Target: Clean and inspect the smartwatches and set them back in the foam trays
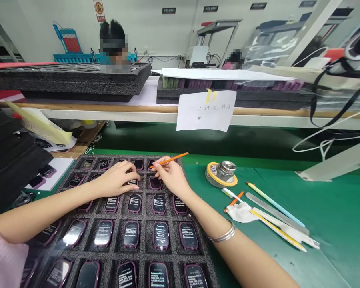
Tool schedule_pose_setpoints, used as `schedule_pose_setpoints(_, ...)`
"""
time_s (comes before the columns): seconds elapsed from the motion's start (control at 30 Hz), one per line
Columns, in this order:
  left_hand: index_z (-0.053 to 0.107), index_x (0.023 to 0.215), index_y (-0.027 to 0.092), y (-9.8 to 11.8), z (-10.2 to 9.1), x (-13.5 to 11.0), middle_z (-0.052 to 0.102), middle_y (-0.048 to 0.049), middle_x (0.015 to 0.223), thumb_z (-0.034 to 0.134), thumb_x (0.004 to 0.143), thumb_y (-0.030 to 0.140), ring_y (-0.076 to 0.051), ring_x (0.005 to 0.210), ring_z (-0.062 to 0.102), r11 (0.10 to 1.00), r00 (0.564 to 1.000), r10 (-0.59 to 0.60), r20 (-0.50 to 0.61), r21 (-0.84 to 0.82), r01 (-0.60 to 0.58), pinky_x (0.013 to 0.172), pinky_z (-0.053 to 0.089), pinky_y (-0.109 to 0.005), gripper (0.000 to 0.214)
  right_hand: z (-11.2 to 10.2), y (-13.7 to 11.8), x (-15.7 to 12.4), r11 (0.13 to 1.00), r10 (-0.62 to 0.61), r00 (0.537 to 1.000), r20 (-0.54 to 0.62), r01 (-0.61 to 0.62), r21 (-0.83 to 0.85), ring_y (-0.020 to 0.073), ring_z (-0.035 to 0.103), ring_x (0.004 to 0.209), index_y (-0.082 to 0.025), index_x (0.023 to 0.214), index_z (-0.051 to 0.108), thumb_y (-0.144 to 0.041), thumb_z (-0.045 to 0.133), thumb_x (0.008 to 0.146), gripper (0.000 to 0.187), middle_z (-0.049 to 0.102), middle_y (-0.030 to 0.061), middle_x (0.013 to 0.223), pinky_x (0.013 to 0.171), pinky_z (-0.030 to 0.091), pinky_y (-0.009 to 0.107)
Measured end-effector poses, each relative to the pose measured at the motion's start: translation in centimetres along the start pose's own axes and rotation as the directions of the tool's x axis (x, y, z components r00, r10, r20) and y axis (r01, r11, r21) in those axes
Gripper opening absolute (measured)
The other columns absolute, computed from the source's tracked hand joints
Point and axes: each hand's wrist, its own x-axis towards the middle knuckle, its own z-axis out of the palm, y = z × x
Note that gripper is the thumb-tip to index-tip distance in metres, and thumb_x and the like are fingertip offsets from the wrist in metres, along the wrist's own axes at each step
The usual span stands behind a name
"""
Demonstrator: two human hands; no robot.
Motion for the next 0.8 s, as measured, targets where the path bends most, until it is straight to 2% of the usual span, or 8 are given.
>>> schedule_pose_setpoints(0.17,0.072,0.109,0.024,-0.2,-0.2,-1.0,0.068,-0.0081,0.103,0.064,0.095,0.042,-0.027,0.105,0.059,0.999,0.999,0.024,-0.023,-0.039,-0.025,0.097,0.048,-0.044,0.024,3.3,0.8,0.5,0.996,0.055,0.996,0.063,-0.060,0.070,0.0099,0.065,0.058,-0.015,0.090,0.062,-0.044,0.066,0.096,0.030,0.068,-0.0026,0.073,0.058,0.057,0.026)
schedule_pose_setpoints(0.23,0.073,0.106,0.024,-0.3,0.0,-1.2,0.070,-0.0078,0.103,0.061,0.097,0.040,-0.026,0.105,0.060,0.997,0.999,0.032,-0.042,-0.070,-0.035,0.099,0.048,-0.042,0.021,4.0,1.2,0.3,0.993,0.068,0.995,0.071,-0.075,0.087,0.0097,0.065,0.059,-0.014,0.092,0.063,-0.041,0.063,0.099,0.028,0.067,-0.0033,0.073,0.059,0.058,0.026)
schedule_pose_setpoints(0.3,0.073,0.104,0.024,-0.3,0.3,-1.4,0.072,-0.0071,0.104,0.061,0.098,0.038,-0.024,0.107,0.062,0.993,0.997,0.036,-0.061,-0.109,-0.043,0.101,0.048,-0.040,0.020,4.2,1.4,0.0,0.992,0.072,0.995,0.076,-0.079,0.095,0.0096,0.064,0.057,-0.015,0.089,0.061,-0.043,0.066,0.097,0.029,0.066,-0.0042,0.070,0.059,0.058,0.026)
schedule_pose_setpoints(0.4,0.070,0.104,0.024,-0.6,0.7,-1.5,0.073,-0.0056,0.104,0.063,0.096,0.039,-0.023,0.107,0.064,0.985,0.996,0.025,-0.084,-0.166,-0.039,0.103,0.049,-0.039,0.019,4.2,1.4,-0.4,0.993,0.067,0.994,0.083,-0.075,0.093,0.0107,0.063,0.053,-0.019,0.082,0.054,-0.056,0.074,0.085,0.042,0.066,-0.0044,0.063,0.056,0.056,0.026)
schedule_pose_setpoints(0.5,0.064,0.114,0.022,-0.7,1.0,-1.7,0.072,-0.0080,0.111,0.068,0.092,0.041,-0.025,0.109,0.065,0.978,0.994,-0.032,-0.108,-0.209,0.008,0.100,0.051,-0.041,0.029,4.2,1.3,-0.7,0.995,0.062,0.995,0.081,-0.068,0.074,0.0123,0.063,0.053,-0.022,0.078,0.051,-0.066,0.077,0.075,0.051,0.068,-0.0008,0.063,0.054,0.055,0.027)
schedule_pose_setpoints(0.6,0.056,0.123,0.020,-0.8,1.2,-1.7,0.070,-0.0107,0.117,0.071,0.088,0.040,-0.027,0.110,0.065,0.969,0.990,-0.085,-0.113,-0.243,0.055,0.098,0.053,-0.045,0.042,4.4,1.2,-0.9,0.997,0.059,0.995,0.083,-0.063,0.050,0.0130,0.064,0.055,-0.022,0.078,0.052,-0.067,0.076,0.075,0.050,0.071,0.0021,0.066,0.055,0.054,0.027)
schedule_pose_setpoints(0.8,0.052,0.124,0.021,-0.7,1.4,-1.6,0.069,-0.0103,0.118,0.074,0.084,0.039,-0.027,0.110,0.066,0.953,0.985,-0.145,-0.089,-0.280,0.115,0.099,0.052,-0.046,0.049,4.4,1.1,-1.2,0.998,0.049,0.993,0.104,-0.052,0.021,0.0147,0.066,0.059,-0.023,0.077,0.051,-0.069,0.073,0.076,0.051,0.072,0.0032,0.068,0.059,0.055,0.029)
